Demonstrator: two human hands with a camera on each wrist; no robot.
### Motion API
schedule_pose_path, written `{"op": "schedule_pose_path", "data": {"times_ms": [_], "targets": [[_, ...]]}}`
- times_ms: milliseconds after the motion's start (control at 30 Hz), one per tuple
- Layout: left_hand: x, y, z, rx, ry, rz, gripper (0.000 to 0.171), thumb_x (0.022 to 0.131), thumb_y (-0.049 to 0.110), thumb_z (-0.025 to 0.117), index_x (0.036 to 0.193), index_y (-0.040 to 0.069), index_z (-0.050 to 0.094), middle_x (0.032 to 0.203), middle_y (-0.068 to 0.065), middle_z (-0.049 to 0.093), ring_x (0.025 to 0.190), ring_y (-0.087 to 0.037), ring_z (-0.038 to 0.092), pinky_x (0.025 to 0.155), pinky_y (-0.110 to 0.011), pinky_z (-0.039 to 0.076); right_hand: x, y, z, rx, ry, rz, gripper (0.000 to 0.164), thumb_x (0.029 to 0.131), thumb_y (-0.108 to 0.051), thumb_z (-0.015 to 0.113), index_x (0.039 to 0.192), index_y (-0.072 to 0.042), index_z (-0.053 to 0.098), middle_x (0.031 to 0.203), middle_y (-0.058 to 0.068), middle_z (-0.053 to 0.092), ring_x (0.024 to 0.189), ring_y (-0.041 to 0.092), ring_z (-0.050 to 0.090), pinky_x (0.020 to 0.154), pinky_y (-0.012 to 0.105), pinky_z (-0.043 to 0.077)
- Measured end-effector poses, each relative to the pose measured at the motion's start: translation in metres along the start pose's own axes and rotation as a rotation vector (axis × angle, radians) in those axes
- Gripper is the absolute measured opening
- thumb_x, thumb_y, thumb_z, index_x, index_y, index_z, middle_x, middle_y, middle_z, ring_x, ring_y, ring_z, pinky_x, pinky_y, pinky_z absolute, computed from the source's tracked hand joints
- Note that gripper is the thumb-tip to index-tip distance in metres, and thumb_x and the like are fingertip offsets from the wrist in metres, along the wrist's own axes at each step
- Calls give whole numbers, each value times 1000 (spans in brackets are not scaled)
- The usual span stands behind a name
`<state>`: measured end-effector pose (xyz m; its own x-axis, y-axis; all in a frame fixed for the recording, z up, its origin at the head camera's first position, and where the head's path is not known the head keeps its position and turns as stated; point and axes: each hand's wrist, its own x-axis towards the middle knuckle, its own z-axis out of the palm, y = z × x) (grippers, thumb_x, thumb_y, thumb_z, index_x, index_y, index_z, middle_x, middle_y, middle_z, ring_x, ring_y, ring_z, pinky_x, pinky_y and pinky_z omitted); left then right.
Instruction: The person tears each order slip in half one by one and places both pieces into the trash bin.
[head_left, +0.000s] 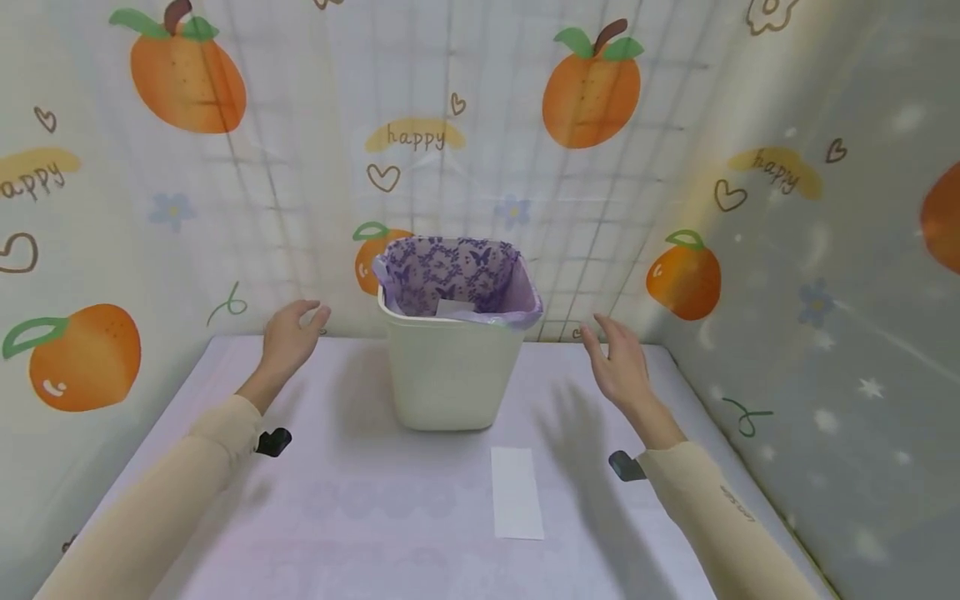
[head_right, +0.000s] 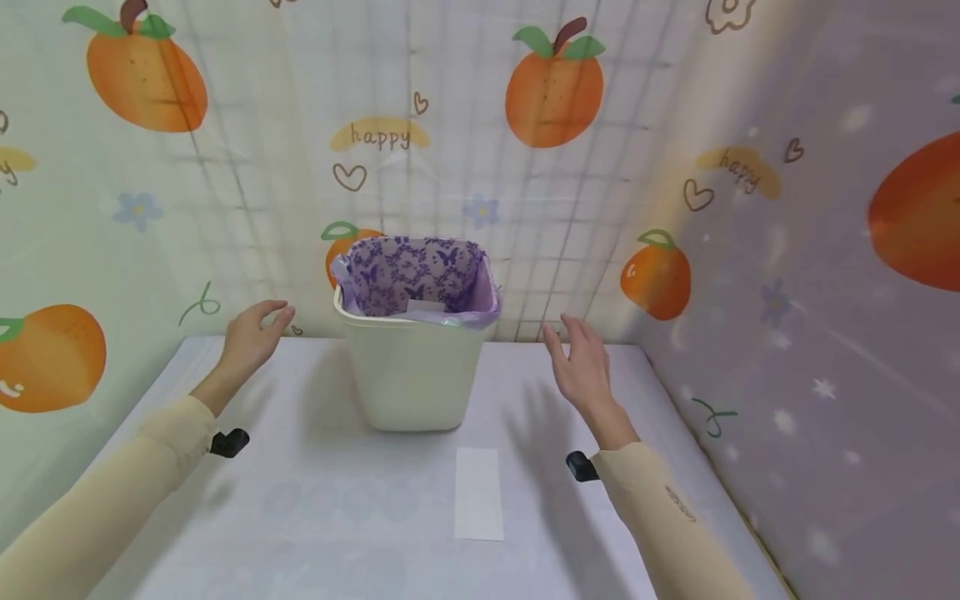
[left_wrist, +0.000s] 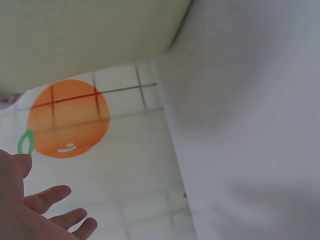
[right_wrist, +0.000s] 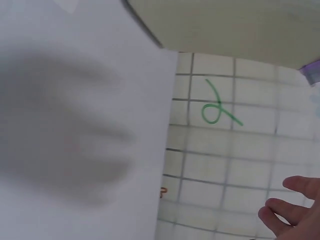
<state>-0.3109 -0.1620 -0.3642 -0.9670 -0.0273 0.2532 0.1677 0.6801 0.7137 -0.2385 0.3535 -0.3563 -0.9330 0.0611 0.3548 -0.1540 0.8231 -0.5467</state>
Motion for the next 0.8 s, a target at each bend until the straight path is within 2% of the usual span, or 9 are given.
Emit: {"op": "schedule_pose_path", "data": {"times_ms": [67, 233, 467, 667, 800], "targets": [[-1, -4, 3, 9, 2, 19, 57, 111, 43, 50, 150, 1, 54, 159, -23, 48, 149, -46, 41, 123, -62, 29, -2, 5, 2, -4, -13, 6, 70, 113, -50, 37, 159, 3, 37, 163, 31, 37, 151, 53, 30, 123, 66, 21], [-6, -18, 15, 19, -37, 30, 54, 111, 39, 52, 148, 1, 56, 159, -25, 48, 149, -47, 40, 123, -63, 28, -13, 22, 9, -26, -38, 17, 70, 113, -49, 39, 163, -1, 31, 165, 31, 34, 151, 56, 28, 122, 69, 20], [-19, -41, 33, -36, -79, -51, 56, 110, 45, 52, 151, 7, 56, 160, -20, 48, 151, -49, 36, 122, -66, 28, -32, 36, 25, -14, 2, 24, 71, 112, -48, 44, 163, 0, 31, 163, 30, 38, 148, 55, 34, 120, 69, 24], [-30, -55, 48, -54, -66, -66, 54, 109, 45, 55, 148, 6, 59, 155, -23, 53, 145, -51, 45, 119, -65, 34, -49, 48, 44, 30, 41, 77, 68, 112, -44, 47, 161, 2, 36, 161, 29, 42, 147, 54, 36, 120, 68, 26], [-40, -64, 51, -63, -53, -99, 54, 108, 45, 56, 146, 8, 61, 150, -26, 57, 143, -49, 48, 119, -63, 35, -56, 55, 63, 99, 77, 71, 62, 111, -37, 51, 159, 1, 40, 159, 26, 46, 149, 49, 36, 121, 66, 25]]}}
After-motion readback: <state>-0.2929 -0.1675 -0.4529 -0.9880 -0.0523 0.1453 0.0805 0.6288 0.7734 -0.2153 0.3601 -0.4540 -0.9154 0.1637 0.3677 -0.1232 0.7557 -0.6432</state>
